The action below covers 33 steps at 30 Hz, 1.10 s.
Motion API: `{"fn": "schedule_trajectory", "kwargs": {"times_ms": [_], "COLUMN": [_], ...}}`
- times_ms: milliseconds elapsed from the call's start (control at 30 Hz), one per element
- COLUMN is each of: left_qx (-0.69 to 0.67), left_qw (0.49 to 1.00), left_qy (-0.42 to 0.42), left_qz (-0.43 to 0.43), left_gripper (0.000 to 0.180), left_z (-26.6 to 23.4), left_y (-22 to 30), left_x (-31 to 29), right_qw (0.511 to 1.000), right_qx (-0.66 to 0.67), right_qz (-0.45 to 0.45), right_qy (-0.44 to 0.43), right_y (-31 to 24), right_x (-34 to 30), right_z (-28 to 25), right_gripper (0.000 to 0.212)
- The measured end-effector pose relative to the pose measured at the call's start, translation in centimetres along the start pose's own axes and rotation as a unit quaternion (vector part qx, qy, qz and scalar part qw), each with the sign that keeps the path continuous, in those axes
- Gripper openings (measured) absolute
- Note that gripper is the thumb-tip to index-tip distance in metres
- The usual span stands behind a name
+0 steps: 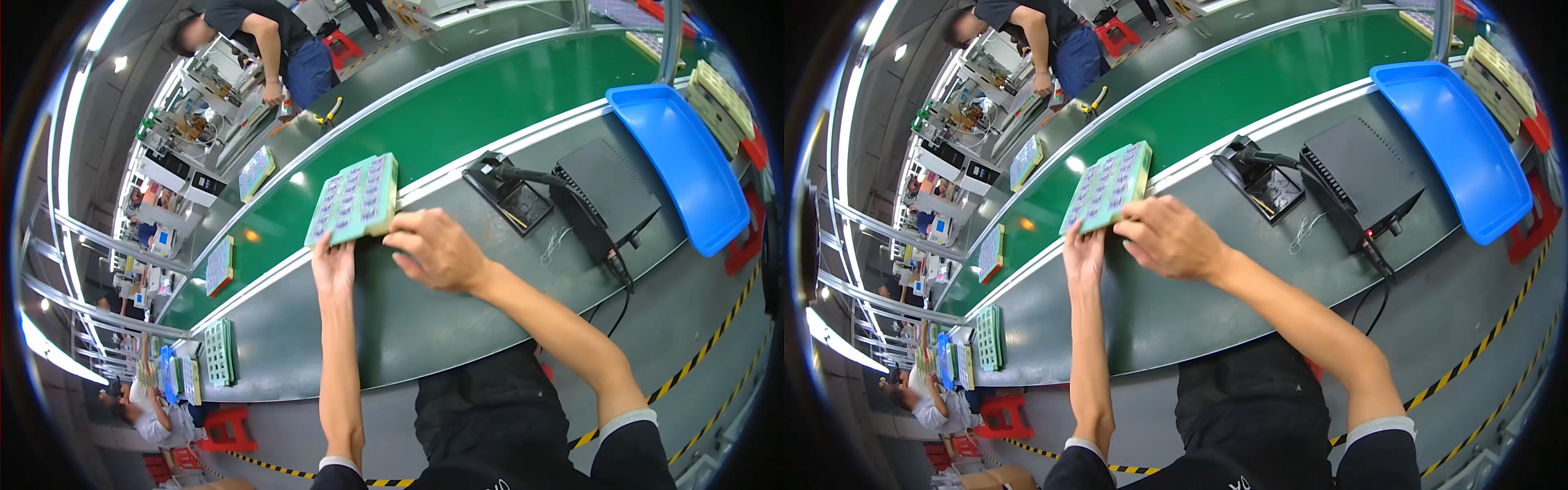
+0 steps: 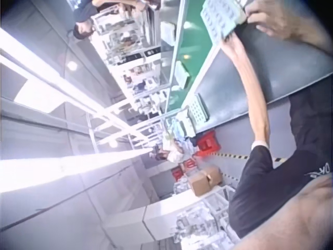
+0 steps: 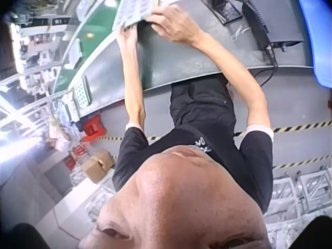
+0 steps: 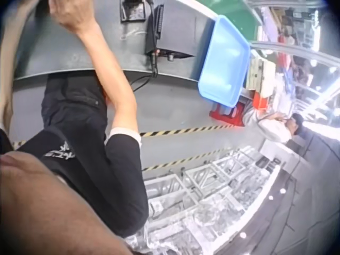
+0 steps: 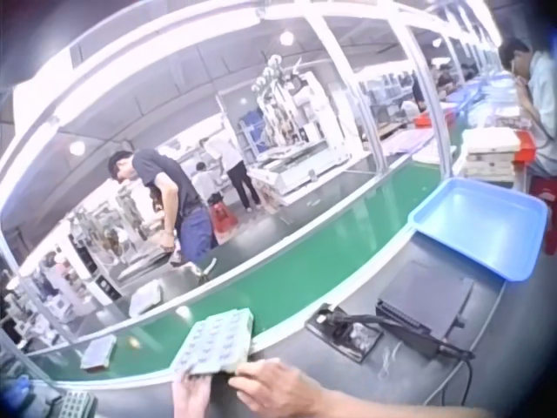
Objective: Soldering electronic components onto small PCB boards in an assembly line.
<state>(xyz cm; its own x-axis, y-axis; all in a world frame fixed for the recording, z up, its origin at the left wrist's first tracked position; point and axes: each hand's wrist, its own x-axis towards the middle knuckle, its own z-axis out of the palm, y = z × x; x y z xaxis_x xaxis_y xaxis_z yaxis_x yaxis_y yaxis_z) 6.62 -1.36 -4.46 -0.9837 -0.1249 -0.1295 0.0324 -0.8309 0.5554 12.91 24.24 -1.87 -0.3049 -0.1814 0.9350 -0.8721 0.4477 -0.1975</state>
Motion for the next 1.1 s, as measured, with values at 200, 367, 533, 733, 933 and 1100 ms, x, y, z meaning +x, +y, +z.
{"fn": "schedule_trajectory", "kwargs": {"times_ms": [200,367,533,733,933,1100], "left_qx": [-0.066,-0.067,-0.041,0.025,0.081,0.175], "left_qw": [0.997,0.993,0.963,0.918,0.922,0.937], "left_qy": [-0.013,-0.028,0.003,-0.004,0.031,-0.022], "left_qz": [-0.023,-0.097,-0.266,-0.395,-0.377,-0.303], "left_gripper": [0.041,0.037,0.042,0.049,0.045,0.046], "left_z": [1.8,3.0,7.7,8.7,7.4,7.0], "left_y": [-2.0,-3.4,-5.2,-4.1,-4.3,-4.4], "left_x": [11.1,15.2,12.5,11.0,10.7,10.6], "right_qw": [0.999,0.998,0.994,0.991,0.99,0.989], "right_qx": [-0.003,0.014,0.024,0.058,0.053,0.057], "right_qz": [-0.018,0.001,-0.008,-0.02,-0.014,-0.026], "right_qy": [-0.048,-0.068,-0.102,-0.122,-0.129,-0.135], "right_y": [-0.1,-0.2,0.7,-0.1,0.2,0.0], "right_x": [-0.4,0.0,-1.1,-0.5,-0.6,-0.6], "right_z": [1.2,1.4,1.8,1.7,1.6,1.7], "right_gripper": [0.034,0.028,0.023,0.02,0.018,0.013]}}
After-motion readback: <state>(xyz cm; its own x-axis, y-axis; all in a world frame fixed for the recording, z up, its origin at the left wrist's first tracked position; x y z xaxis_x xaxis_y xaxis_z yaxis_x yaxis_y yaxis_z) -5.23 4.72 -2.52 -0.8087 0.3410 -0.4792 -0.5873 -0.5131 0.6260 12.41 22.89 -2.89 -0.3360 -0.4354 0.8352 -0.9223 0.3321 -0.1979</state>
